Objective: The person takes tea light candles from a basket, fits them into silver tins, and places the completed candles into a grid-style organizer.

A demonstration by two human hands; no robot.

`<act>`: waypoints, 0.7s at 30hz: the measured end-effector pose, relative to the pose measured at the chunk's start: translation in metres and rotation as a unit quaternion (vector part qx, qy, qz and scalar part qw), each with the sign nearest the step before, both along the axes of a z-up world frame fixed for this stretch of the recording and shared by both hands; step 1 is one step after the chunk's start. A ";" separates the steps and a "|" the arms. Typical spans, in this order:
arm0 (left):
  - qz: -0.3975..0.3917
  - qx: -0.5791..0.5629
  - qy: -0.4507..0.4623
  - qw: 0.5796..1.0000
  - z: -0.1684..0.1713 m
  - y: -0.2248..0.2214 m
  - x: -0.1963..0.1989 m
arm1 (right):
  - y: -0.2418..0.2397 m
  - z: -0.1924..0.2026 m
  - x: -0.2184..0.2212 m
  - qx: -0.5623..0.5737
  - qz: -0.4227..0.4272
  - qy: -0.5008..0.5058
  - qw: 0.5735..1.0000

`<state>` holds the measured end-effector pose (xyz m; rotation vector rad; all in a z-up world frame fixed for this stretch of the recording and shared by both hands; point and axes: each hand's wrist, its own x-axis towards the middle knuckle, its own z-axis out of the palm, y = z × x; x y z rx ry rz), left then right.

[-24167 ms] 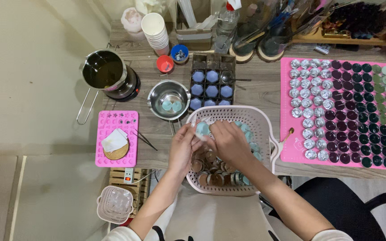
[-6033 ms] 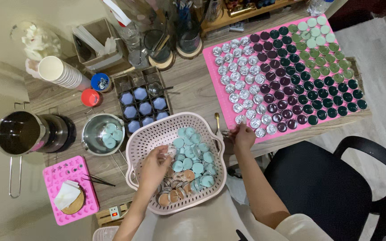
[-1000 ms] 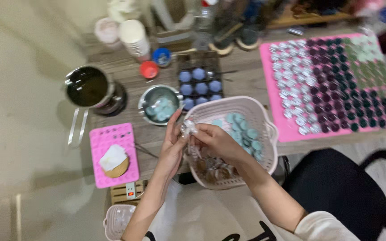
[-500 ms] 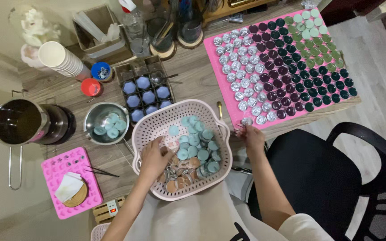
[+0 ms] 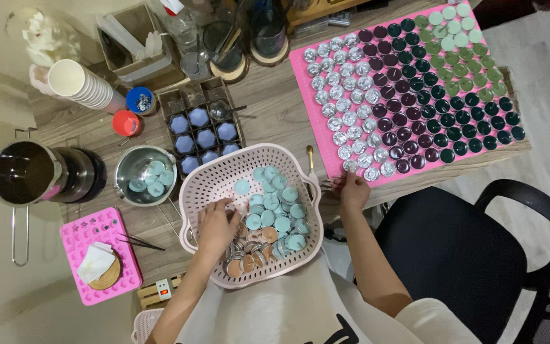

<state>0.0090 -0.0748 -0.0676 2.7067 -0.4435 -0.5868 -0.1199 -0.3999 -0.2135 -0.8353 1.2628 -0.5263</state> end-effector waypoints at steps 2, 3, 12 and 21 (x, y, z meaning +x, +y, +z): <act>-0.007 0.011 0.006 1.000 0.004 -0.004 -0.002 | 0.000 -0.001 -0.001 -0.013 0.013 0.005 1.000; -0.011 0.009 0.008 1.000 0.006 -0.005 -0.003 | 0.000 -0.001 -0.001 -0.004 0.016 0.004 1.000; -0.063 -0.078 -0.059 0.993 0.005 -0.029 -0.002 | 0.003 0.051 -0.012 0.001 0.066 0.034 0.997; -0.069 -0.157 -0.134 0.976 -0.041 -0.097 0.023 | 0.035 0.151 0.006 -0.173 0.164 -0.030 0.971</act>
